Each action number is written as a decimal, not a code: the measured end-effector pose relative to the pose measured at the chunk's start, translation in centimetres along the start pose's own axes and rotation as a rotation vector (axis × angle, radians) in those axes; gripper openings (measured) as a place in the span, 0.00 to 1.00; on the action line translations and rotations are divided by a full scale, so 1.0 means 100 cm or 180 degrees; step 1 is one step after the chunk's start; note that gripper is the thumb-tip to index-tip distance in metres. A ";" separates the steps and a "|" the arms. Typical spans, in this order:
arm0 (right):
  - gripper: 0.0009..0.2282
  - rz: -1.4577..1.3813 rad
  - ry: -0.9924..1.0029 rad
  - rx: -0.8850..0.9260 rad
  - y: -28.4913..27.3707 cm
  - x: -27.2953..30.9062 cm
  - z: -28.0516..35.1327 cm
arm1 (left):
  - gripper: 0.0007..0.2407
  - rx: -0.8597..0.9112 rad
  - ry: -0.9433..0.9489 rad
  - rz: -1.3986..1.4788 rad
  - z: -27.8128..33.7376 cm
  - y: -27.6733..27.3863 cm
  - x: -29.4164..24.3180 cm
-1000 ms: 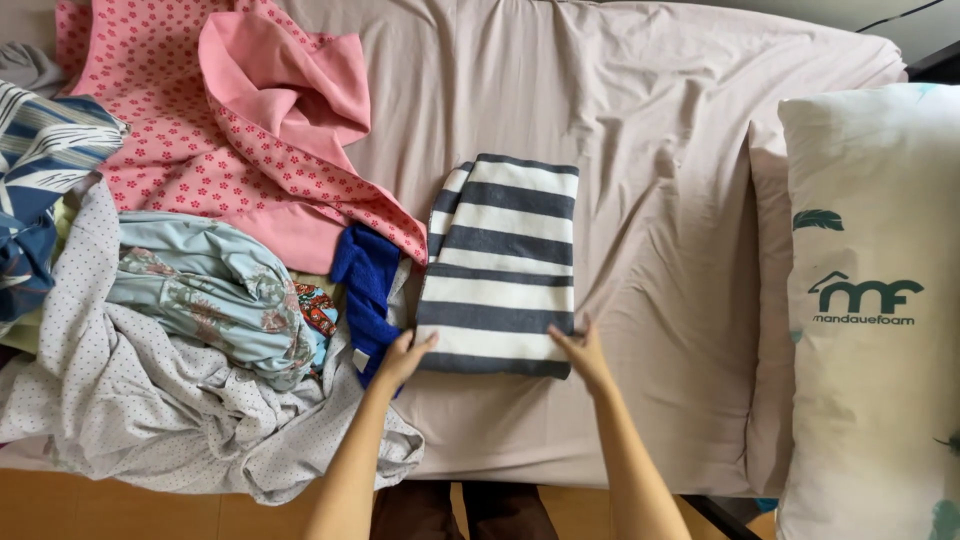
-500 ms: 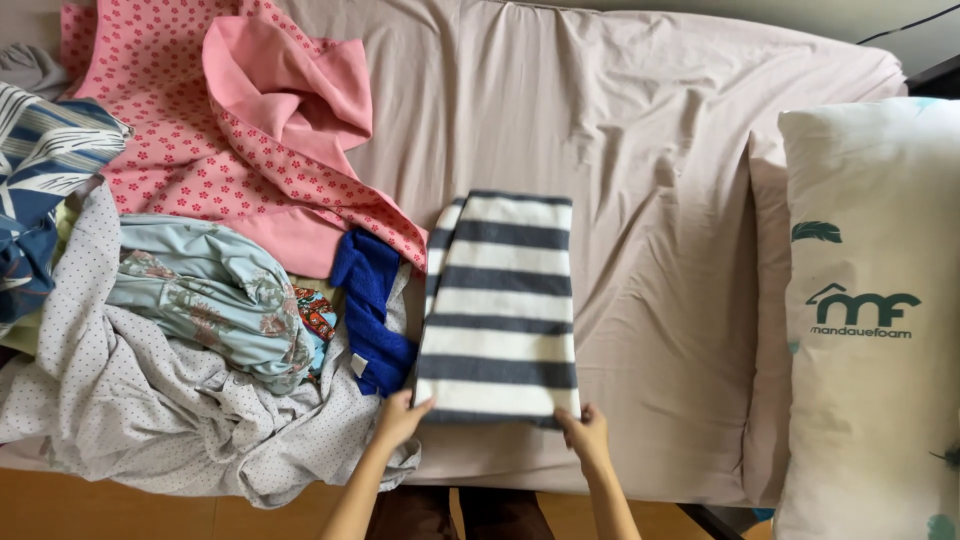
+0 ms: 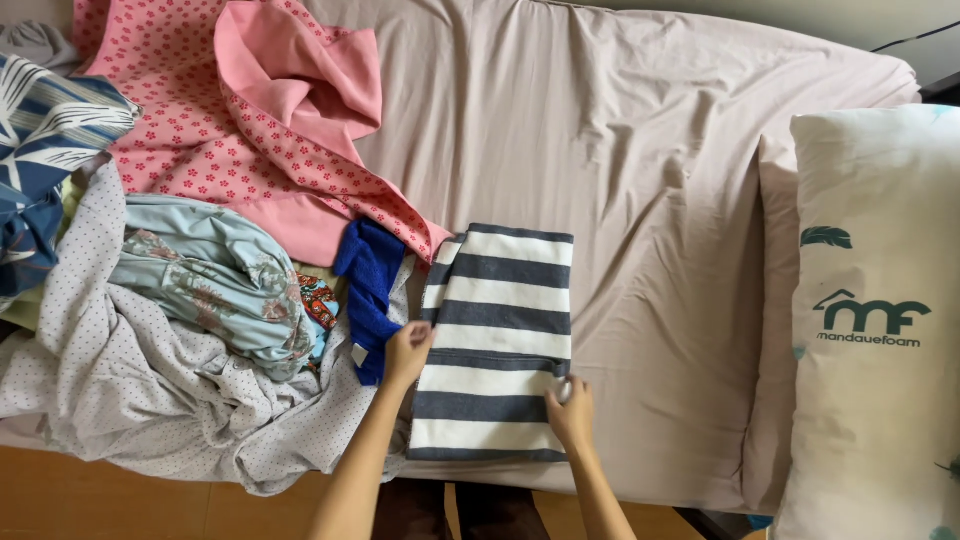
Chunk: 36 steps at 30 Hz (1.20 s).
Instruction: The person sits on the floor in front of a bed and folds several items of clothing by hand. They pick up a striped shirt, a blue floral shirt, and a white dotted shirt from a pile, fold each one neatly, and place them on the bed.
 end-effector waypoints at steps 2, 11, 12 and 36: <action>0.25 0.0005 -0.0345 -0.0190 -0.012 0.047 -0.004 | 0.15 -0.0052 0.0106 0.0259 -0.038 0.026 0.026; 0.28 0.0639 -0.0672 0.0452 0.006 0.113 -0.010 | 0.19 0.0345 -0.0756 0.0757 -0.041 0.089 -0.038; 0.26 0.0591 -0.0687 0.0335 0.003 0.117 -0.013 | 0.21 0.0340 -0.0449 0.0373 -0.030 0.092 -0.078; 0.23 -0.2394 -0.1175 0.1021 -0.049 0.198 -0.077 | 0.12 -0.0440 0.0981 0.1670 -0.079 0.056 -0.127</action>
Point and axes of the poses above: each hand's wrist, its own z-axis away from the middle knuckle, its own y-axis out of the palm, x = y × z, the point moved 7 cm from there along -z, towards the middle knuckle, and after that the axes turned 13 degrees about z, right-handed, at the moved point
